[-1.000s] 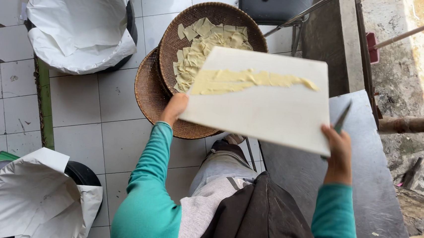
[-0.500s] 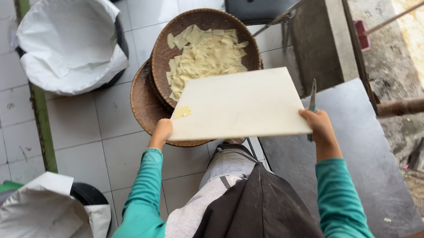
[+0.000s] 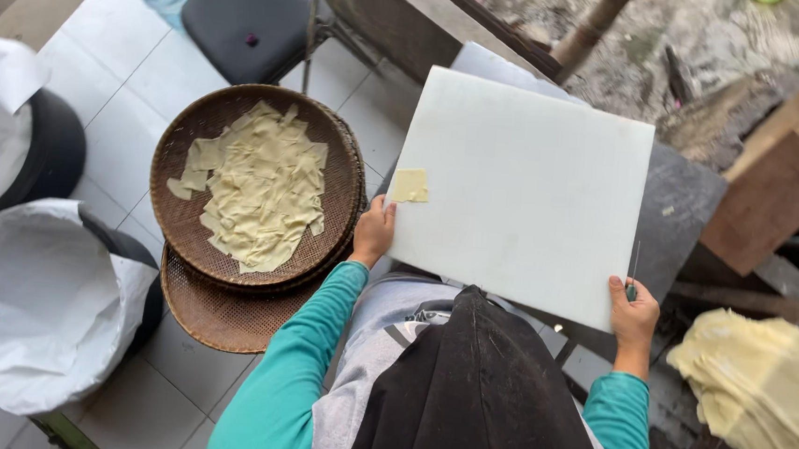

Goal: The person cuts thin sheets of dough into smaller rectangular pieces using a knife on a white cutting board. The cut pieces are then transferred into a woven basket. The person repeats this process with multiple sheets of dough throughout the video.

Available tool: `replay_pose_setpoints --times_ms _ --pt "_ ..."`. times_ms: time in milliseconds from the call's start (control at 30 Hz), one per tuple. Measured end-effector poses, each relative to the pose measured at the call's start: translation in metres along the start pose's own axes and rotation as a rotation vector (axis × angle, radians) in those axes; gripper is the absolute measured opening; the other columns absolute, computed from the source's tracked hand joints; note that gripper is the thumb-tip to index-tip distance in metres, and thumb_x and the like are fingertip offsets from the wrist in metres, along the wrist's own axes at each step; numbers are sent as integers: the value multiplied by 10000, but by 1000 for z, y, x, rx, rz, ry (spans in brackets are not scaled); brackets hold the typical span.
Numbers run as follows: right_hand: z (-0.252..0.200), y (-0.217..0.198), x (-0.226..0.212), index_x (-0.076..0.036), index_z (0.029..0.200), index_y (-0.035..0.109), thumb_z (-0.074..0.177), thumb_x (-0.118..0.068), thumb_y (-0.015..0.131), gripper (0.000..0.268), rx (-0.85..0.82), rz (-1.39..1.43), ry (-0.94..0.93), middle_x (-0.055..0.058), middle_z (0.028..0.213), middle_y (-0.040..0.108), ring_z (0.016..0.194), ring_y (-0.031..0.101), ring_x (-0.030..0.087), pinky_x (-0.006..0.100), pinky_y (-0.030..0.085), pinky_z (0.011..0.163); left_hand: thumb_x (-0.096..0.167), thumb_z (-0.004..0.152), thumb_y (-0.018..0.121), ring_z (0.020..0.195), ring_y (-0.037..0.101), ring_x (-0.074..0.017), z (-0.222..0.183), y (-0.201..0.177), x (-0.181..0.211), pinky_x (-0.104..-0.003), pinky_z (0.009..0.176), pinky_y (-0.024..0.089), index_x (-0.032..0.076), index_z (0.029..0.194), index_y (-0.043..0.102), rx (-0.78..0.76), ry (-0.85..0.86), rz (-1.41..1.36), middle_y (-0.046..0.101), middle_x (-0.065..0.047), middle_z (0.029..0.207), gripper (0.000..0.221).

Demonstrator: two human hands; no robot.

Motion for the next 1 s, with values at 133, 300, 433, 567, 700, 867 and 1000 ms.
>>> replay_pose_setpoints --times_ms 133,300,433,567,700,867,1000 --pt "-14 -13 53 28 1048 742 1008 -421 774 452 69 -345 109 147 840 705 788 658 288 426 520 727 388 1099 477 1036 702 -415 2 46 16 -511 873 537 106 1418 529 -200 -77 204 747 -245 1114 429" --pt "-19 -27 71 14 1038 726 975 -304 769 327 382 -575 96 213 1045 683 930 655 441 532 519 764 313 914 698 1367 455 -322 28 76 56 -542 1066 419 87 1464 462 5 423 417 487 -157 1471 639" --pt "-40 -30 73 -21 1033 729 983 -277 750 262 490 -421 132 205 1120 665 1015 643 418 505 515 868 259 856 728 1364 460 -337 79 116 89 -625 1089 269 91 1497 453 20 679 430 524 -122 1465 718" --pt "-69 -38 68 -42 1019 737 943 -259 746 230 568 -330 127 210 1036 682 985 638 418 489 509 861 264 849 809 1067 625 -289 96 118 73 -521 1038 402 147 928 754 -68 659 416 703 -90 1059 152" --pt "-98 -92 74 -34 987 713 954 -235 730 205 822 -317 228 203 971 687 920 650 416 492 509 807 128 965 703 1062 647 -362 95 85 50 -470 926 533 23 1092 694 -44 545 41 682 -187 1144 166" --pt "-130 -205 120 -29 940 696 937 -171 719 143 1163 -274 357 185 925 707 877 677 397 481 521 780 67 1067 592 1013 676 -287 107 -49 -6 -378 850 583 -32 1157 512 388 43 -110 623 -169 1133 156" --pt "-163 -291 162 -10 1080 653 931 -200 756 263 1392 -271 548 202 1055 717 989 701 387 467 536 856 16 1058 609 1126 624 -304 92 -47 -22 -393 958 552 -44 1276 450 314 -280 57 568 -188 1247 277"
Point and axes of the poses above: each hand's wrist, its own z-axis towards the middle knuckle, its own y-axis out of the palm, x = y × z, the point moved 6 cm from there along z, towards the middle knuckle
